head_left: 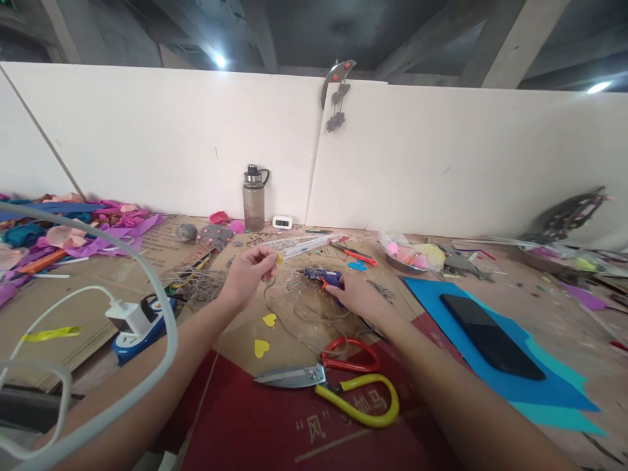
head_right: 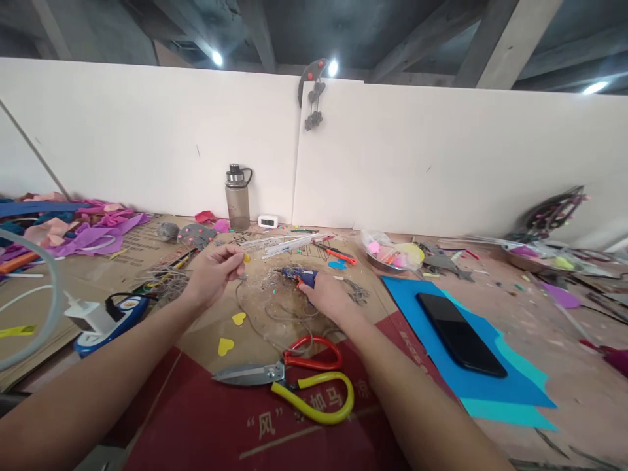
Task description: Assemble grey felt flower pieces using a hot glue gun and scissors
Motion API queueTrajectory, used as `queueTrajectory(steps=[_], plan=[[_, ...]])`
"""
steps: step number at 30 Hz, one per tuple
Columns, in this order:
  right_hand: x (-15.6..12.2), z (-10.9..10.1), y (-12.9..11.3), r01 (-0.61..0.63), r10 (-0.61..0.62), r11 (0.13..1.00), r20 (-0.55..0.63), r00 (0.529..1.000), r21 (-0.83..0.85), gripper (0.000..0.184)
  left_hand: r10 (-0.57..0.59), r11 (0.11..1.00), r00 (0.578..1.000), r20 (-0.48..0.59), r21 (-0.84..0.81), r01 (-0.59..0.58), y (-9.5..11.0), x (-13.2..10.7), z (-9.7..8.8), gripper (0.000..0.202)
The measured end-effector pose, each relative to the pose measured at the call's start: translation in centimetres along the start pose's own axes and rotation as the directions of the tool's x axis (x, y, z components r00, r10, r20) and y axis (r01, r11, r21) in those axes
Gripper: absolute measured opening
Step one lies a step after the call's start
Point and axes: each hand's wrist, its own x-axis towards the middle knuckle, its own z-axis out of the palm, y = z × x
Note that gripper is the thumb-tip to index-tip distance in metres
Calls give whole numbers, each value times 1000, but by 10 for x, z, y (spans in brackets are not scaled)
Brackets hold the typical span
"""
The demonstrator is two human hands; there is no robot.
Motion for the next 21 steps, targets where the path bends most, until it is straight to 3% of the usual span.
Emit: queueTrajectory(steps=[4, 8, 11, 14, 18, 21], plan=[[9, 15, 12, -106, 126, 979, 108, 986, -171, 26, -2, 999, 999, 47, 52, 0, -3, -5, 3, 25], [15, 10, 12, -132, 152, 977, 112, 982, -166, 14, -11, 999, 1000, 22, 42, 10, -1, -7, 2, 26], [11, 2, 0, -205, 206, 978, 43, 978, -30, 3, -38, 999, 999, 0, -5, 38, 2, -7, 3, 27], [-1, -3, -22, -230, 226, 945, 48, 973, 232, 18, -62, 997, 997, -40, -52, 60, 4, -7, 4, 29], [-22, -5, -51, -49, 47, 837, 17, 999, 546, 30, -85, 989, 992, -91, -132, 72, 7, -7, 5, 30], [-35, -4, -61, 26, -48, 835, 26, 999, 549, 26, -80, 987, 992, -95, -147, 65, 8, -6, 4, 29]])
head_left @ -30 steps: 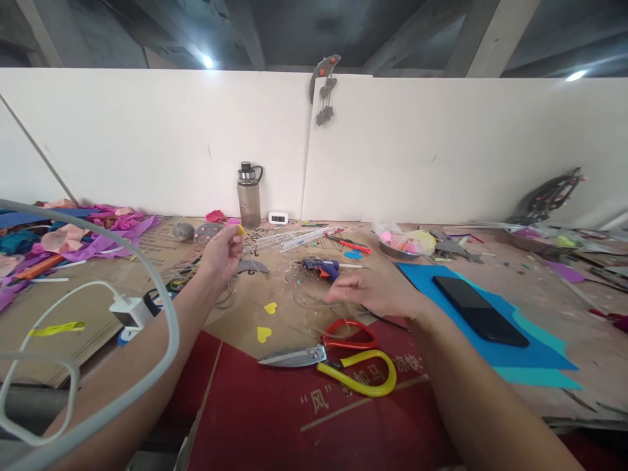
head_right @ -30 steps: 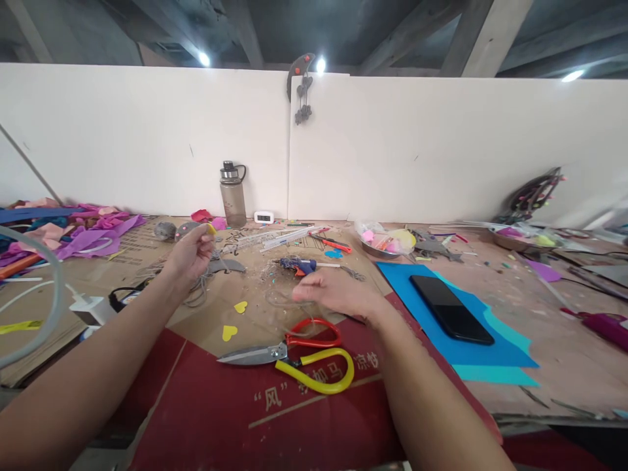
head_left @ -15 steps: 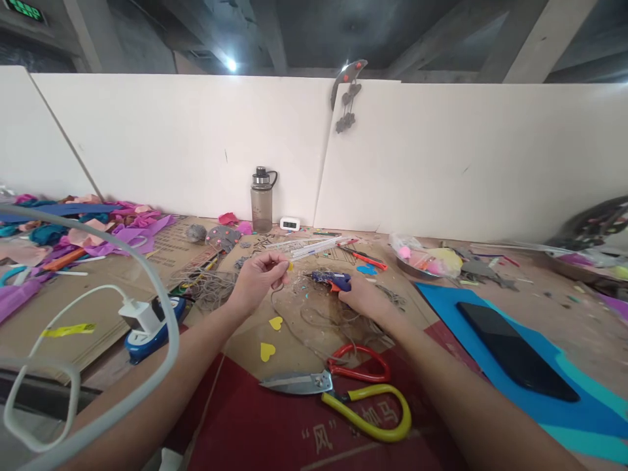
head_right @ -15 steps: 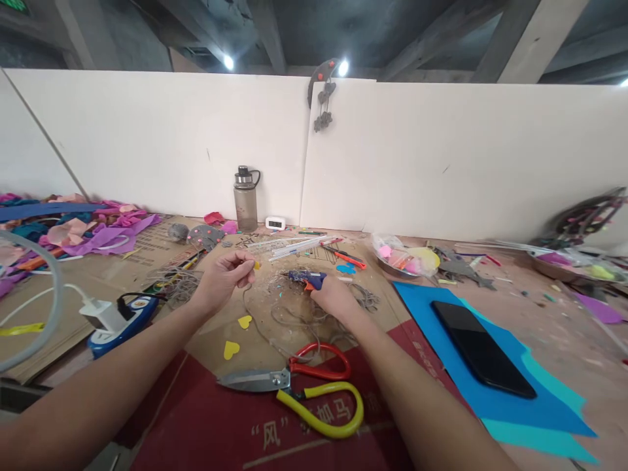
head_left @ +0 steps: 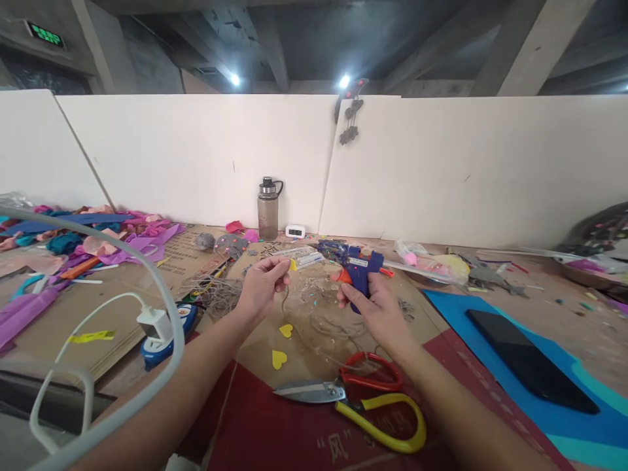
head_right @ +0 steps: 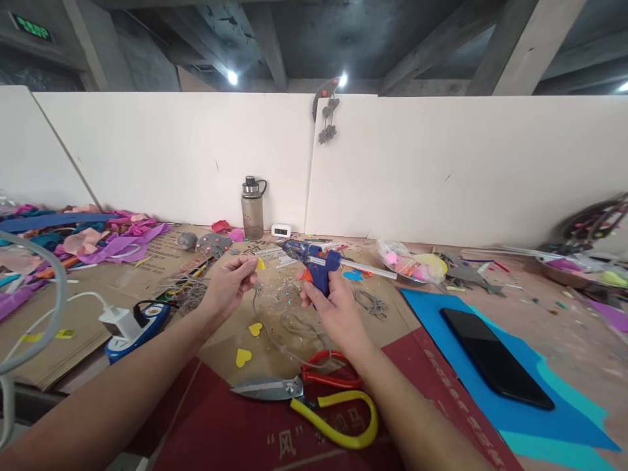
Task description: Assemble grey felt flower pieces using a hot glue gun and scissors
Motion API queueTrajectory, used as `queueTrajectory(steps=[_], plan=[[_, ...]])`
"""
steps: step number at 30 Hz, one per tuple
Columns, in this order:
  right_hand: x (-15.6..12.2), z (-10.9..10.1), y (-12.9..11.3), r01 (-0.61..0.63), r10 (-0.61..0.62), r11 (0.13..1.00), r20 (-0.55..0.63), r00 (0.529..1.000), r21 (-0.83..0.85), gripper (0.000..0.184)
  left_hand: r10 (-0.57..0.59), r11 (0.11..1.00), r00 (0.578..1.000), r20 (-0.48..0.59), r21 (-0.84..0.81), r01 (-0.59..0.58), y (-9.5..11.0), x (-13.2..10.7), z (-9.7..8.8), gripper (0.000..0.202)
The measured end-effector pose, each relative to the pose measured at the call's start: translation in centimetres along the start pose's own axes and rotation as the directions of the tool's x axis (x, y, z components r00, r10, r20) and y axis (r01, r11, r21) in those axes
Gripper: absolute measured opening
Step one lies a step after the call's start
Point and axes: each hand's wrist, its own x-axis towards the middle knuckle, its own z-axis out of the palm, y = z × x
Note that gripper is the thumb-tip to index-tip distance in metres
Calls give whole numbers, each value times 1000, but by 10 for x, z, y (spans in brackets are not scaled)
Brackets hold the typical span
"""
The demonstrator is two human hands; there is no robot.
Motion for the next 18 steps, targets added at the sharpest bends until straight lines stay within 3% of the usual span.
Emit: queueTrajectory(steps=[8, 18], plan=[[-15, 2, -3, 200, -192, 919, 57, 980, -339, 25, 67, 997, 997, -32, 34, -66, -4, 2, -1, 29], [-17, 0, -2, 304, -301, 836, 82, 950, -457, 27, 139, 985, 990, -14, 103, -136, -8, 2, -5, 23]])
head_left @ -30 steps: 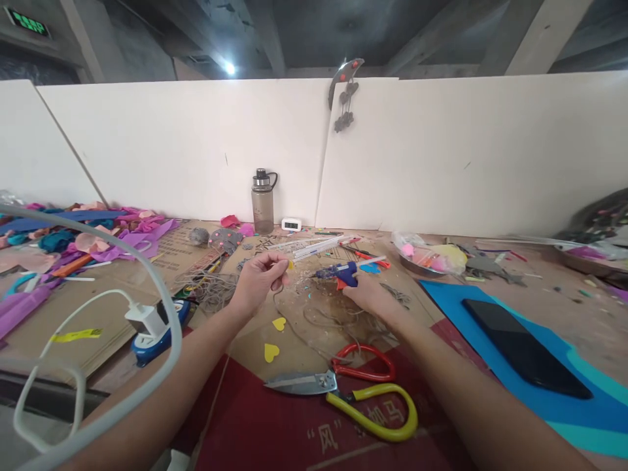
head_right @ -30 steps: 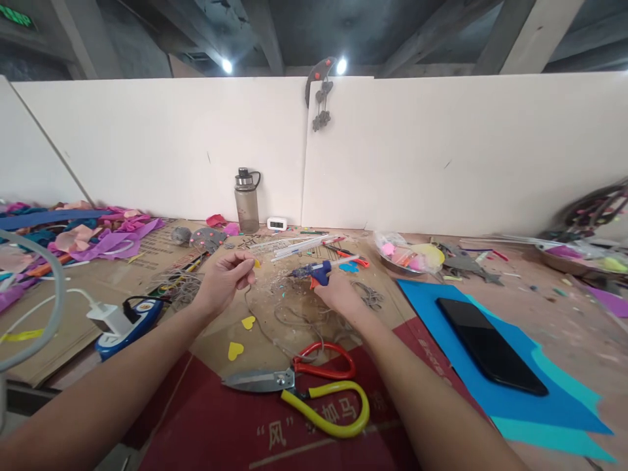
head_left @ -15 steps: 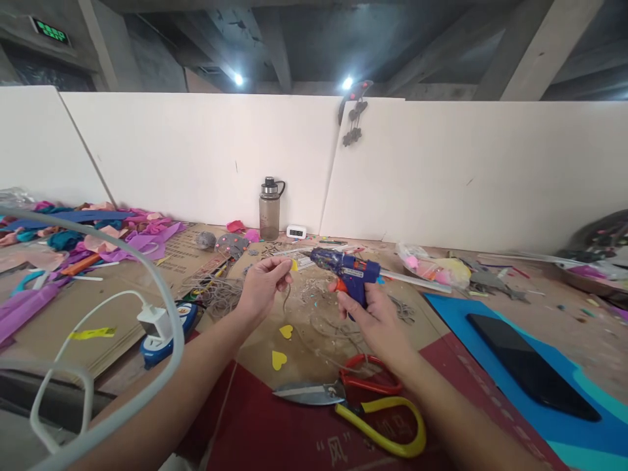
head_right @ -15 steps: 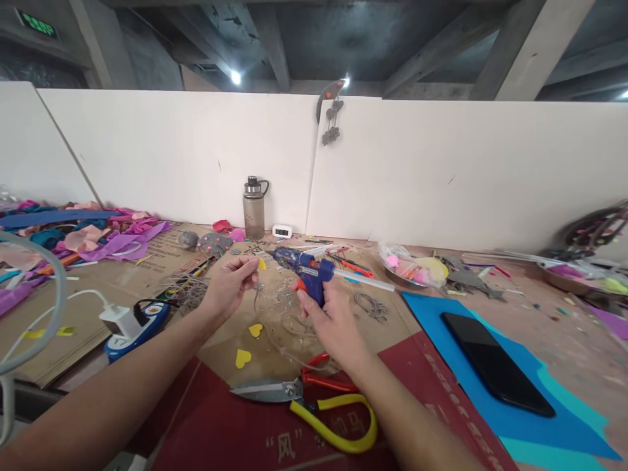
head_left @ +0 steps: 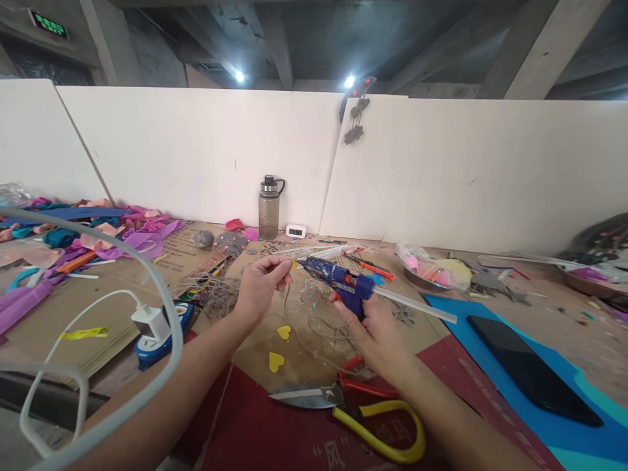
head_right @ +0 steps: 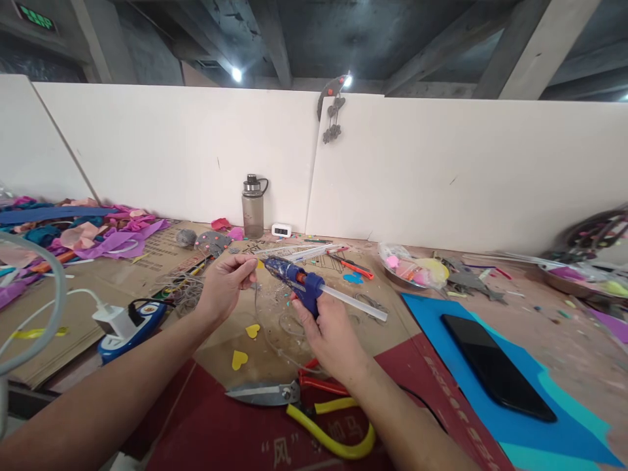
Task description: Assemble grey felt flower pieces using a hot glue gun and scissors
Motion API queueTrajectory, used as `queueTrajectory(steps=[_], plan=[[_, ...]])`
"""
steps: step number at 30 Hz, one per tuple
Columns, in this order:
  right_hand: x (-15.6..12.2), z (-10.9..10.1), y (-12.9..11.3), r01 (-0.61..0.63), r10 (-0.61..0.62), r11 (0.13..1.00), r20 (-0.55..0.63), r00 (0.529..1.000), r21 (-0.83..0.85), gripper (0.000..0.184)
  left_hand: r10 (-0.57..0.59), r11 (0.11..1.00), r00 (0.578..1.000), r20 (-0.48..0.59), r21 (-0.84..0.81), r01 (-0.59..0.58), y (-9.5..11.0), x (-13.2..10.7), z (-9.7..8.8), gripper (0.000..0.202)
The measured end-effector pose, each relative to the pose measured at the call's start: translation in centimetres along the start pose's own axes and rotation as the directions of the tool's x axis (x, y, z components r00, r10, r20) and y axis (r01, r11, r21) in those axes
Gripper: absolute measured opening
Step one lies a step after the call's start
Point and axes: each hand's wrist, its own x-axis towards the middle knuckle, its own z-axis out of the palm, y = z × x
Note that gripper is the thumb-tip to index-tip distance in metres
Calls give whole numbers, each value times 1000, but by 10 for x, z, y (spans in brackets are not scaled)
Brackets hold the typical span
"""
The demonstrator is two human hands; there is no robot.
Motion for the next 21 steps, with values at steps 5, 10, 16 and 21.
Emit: queueTrajectory(steps=[5, 10, 16, 21], plan=[[-1, 2, 2, -2, 2, 999, 5, 1000, -34, 29, 34, 999, 999, 2, 18, -34, 3, -2, 2, 21], [-1, 3, 2, -6, 6, 998, 10, 1000, -64, 32, 34, 999, 999, -8, 34, -33, 3, -2, 3, 22], [-3, 7, 1, 28, -29, 992, -5, 1000, -125, 34, 47, 996, 999, -14, 82, -46, 2, -2, 2, 23], [-5, 9, 2, 51, -53, 981, -7, 999, -187, 37, 41, 995, 999, -14, 89, -39, 6, -4, 4, 24]])
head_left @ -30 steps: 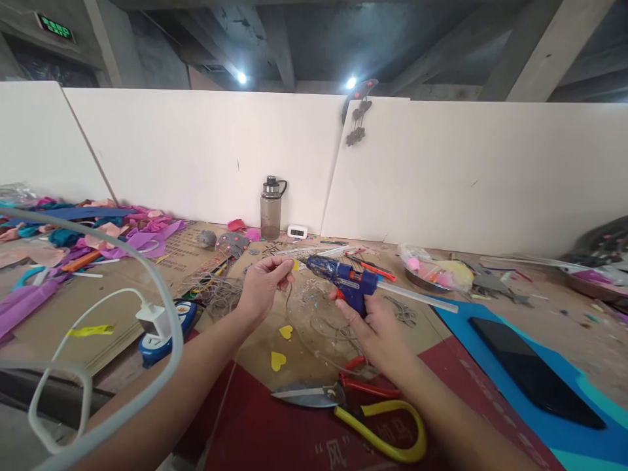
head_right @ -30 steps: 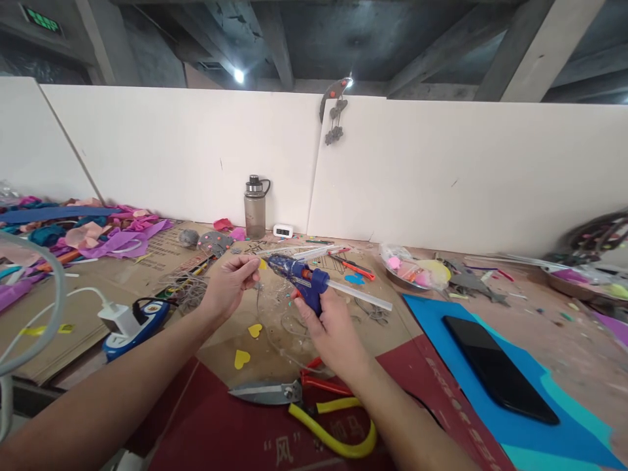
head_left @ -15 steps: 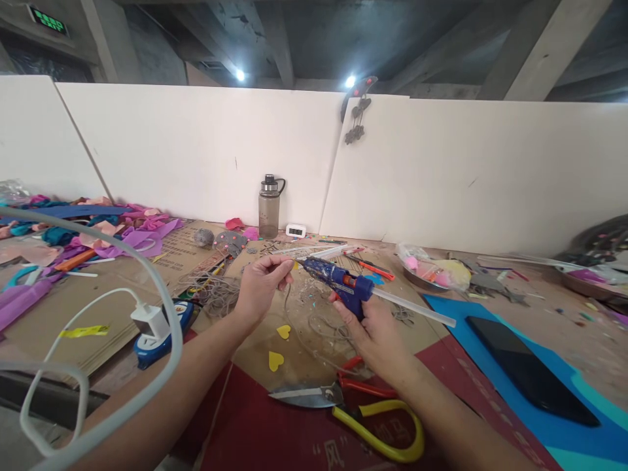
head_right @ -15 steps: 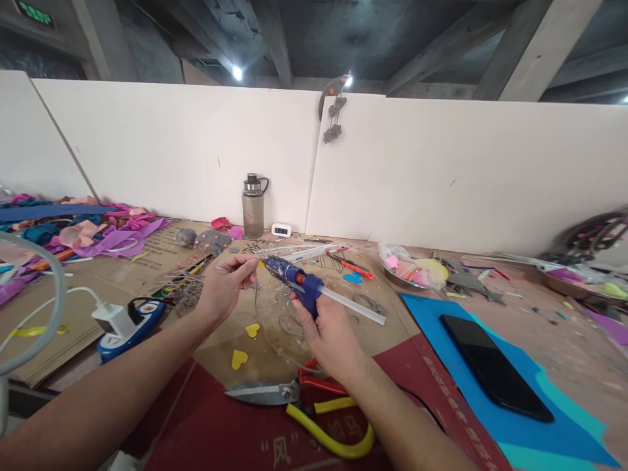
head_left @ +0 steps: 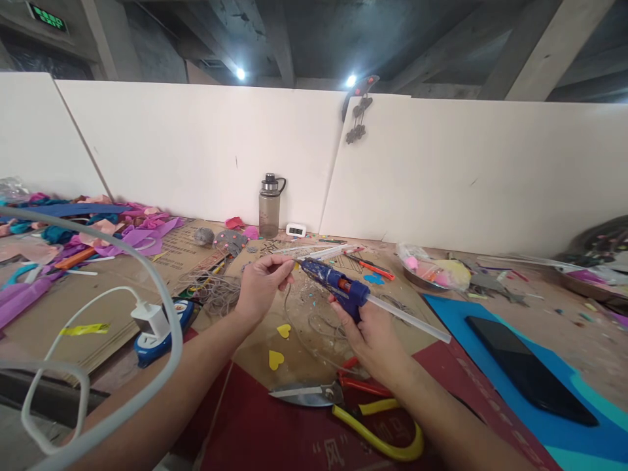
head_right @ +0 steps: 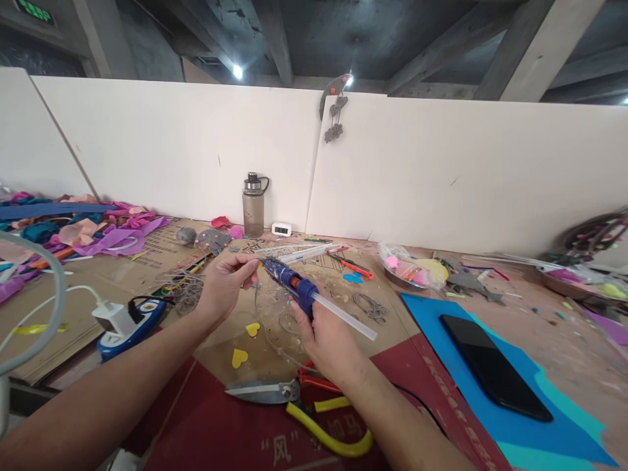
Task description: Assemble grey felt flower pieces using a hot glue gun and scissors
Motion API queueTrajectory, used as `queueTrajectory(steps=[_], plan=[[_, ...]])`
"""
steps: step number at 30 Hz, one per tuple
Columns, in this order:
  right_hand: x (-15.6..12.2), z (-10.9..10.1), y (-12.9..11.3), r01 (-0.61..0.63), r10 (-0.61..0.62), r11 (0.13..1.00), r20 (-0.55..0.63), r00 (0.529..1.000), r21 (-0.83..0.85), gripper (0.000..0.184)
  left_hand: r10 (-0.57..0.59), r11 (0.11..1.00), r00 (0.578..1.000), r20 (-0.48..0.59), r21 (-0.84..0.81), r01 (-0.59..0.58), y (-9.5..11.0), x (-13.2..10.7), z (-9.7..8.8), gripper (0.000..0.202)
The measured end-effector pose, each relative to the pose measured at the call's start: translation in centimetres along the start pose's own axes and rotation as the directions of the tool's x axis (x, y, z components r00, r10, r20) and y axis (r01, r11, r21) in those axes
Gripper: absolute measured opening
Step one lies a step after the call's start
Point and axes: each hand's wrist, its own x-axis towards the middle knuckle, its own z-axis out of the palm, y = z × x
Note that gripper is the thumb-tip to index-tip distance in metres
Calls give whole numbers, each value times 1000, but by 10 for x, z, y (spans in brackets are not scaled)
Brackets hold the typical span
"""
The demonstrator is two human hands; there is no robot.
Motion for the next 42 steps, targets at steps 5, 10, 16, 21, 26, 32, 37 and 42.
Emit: queueTrajectory(steps=[5, 10, 16, 21, 26, 32, 37, 42], plan=[[-1, 1, 2, -14, 14, 1000, 4, 1000, -10, 37, 0, 1000, 1000, -19, 0, 0, 3, 0, 1, 23], [-1, 2, 2, -28, 28, 1000, 18, 999, -4, 38, 5, 1000, 1000, -5, 2, -5, -1, 0, 0, 22], [-1, 0, 0, -29, 29, 1000, 20, 999, 1, 38, 5, 1000, 1000, 5, -3, -5, -2, 0, -1, 23], [-2, 0, 1, -41, 41, 999, 26, 999, 10, 38, 7, 1000, 1000, -14, 6, -7, 0, 0, -1, 25], [-1, 0, 1, -37, 37, 999, 34, 999, 1, 38, 7, 1000, 1000, -6, -3, -7, 0, 0, 0, 26], [0, 0, 0, -24, 23, 1000, 24, 999, 11, 37, 11, 1000, 1000, -1, 0, -11, -1, 0, -1, 23], [0, -1, 0, -16, 16, 1000, 12, 1000, 17, 34, 8, 1000, 1000, -12, -3, -8, -1, 0, -1, 24], [0, -1, 0, -21, 21, 1000, 17, 1000, 8, 34, 1, 1000, 1000, -5, 3, -1, 0, -1, 0, 24]])
